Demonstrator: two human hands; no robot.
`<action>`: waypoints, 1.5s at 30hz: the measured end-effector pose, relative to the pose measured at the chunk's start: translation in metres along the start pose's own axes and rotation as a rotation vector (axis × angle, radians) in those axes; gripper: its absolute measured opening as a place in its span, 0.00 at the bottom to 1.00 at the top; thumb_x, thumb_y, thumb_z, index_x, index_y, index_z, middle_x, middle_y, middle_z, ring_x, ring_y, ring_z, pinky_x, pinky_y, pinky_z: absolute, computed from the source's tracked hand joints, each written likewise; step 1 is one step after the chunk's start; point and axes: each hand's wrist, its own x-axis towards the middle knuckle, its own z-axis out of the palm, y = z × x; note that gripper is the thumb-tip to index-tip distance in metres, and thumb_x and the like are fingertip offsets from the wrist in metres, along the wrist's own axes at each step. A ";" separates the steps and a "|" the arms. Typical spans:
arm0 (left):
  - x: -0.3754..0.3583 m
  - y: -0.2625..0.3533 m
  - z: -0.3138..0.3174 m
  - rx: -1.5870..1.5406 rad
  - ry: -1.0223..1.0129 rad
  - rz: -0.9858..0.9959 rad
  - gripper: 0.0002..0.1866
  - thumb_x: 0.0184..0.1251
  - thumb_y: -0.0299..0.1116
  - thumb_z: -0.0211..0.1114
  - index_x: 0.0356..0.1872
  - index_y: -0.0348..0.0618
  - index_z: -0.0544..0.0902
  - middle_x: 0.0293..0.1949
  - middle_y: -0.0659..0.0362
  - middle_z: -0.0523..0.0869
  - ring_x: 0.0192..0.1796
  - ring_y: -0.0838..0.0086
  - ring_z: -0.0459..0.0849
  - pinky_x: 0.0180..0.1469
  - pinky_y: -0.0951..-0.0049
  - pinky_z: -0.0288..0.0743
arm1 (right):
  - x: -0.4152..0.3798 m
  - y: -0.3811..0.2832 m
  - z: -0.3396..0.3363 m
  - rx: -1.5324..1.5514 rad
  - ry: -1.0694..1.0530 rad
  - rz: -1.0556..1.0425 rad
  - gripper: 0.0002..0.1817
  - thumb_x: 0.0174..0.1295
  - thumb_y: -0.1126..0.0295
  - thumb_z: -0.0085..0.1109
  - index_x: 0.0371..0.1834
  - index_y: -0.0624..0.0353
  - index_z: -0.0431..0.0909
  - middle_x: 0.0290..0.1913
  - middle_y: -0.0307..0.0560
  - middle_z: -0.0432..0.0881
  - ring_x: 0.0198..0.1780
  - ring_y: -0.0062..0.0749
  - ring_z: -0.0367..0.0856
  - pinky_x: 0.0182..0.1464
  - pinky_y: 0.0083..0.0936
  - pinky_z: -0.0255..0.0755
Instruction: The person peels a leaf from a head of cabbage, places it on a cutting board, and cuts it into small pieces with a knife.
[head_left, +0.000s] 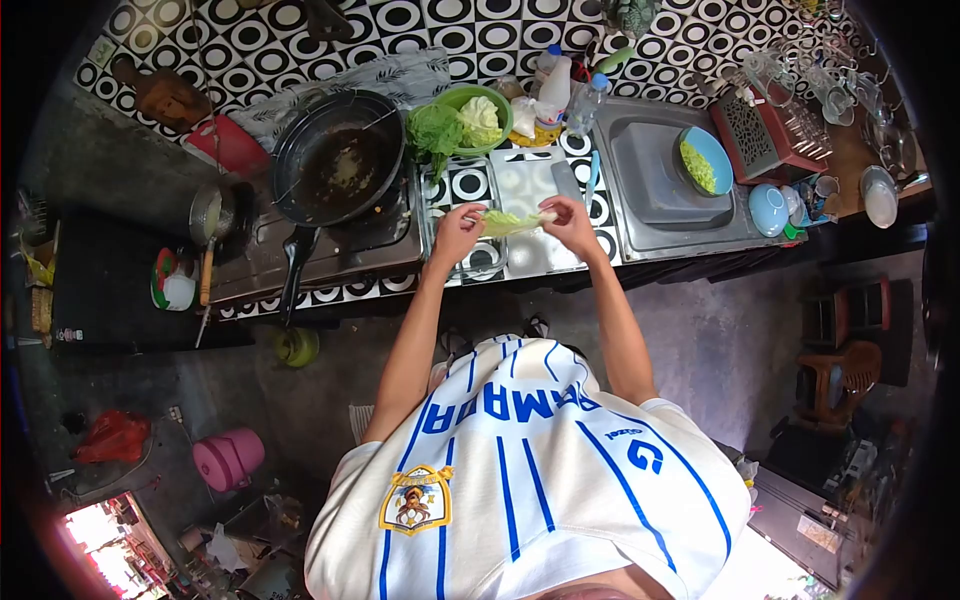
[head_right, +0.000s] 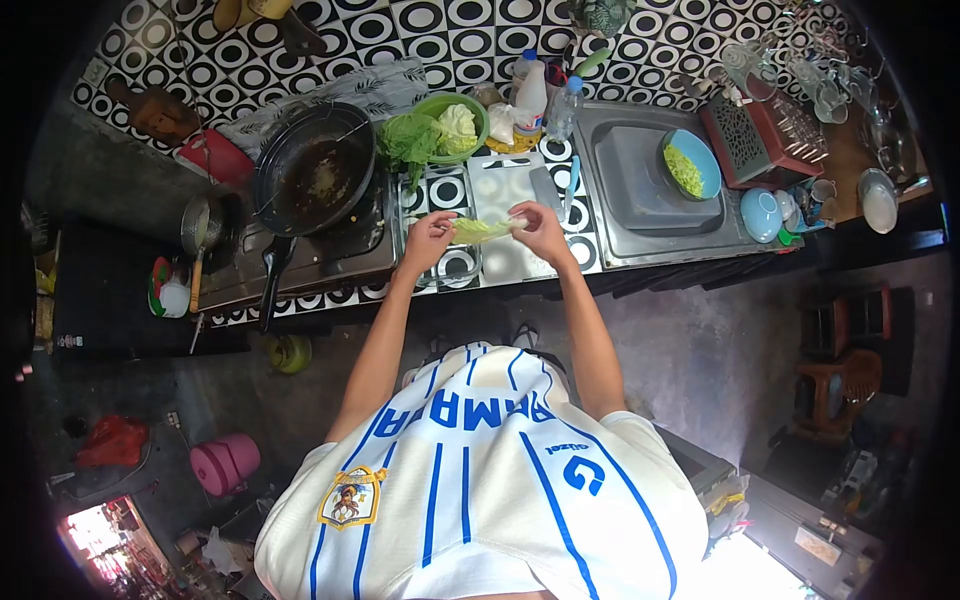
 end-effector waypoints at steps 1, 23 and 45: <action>0.000 0.002 0.004 -0.070 -0.005 -0.052 0.16 0.65 0.29 0.71 0.54 0.42 0.85 0.40 0.56 0.90 0.38 0.72 0.91 0.42 0.72 0.83 | 0.000 -0.002 -0.004 0.132 0.049 0.082 0.16 0.56 0.83 0.67 0.49 0.62 0.82 0.40 0.39 0.86 0.42 0.24 0.84 0.44 0.18 0.76; -0.014 -0.010 0.035 -0.080 0.130 -0.132 0.21 0.67 0.28 0.70 0.61 0.39 0.81 0.49 0.55 0.88 0.49 0.71 0.87 0.51 0.71 0.82 | 0.011 0.035 -0.034 0.567 0.130 0.546 0.23 0.63 0.77 0.70 0.61 0.56 0.76 0.41 0.42 0.86 0.33 0.22 0.83 0.35 0.23 0.84; 0.022 -0.023 0.177 0.742 -0.229 0.060 0.36 0.67 0.37 0.65 0.75 0.36 0.66 0.79 0.45 0.60 0.80 0.50 0.60 0.78 0.56 0.59 | -0.016 0.093 -0.051 -0.691 0.237 0.009 0.44 0.39 0.66 0.83 0.63 0.59 0.72 0.40 0.57 0.77 0.45 0.52 0.79 0.48 0.43 0.76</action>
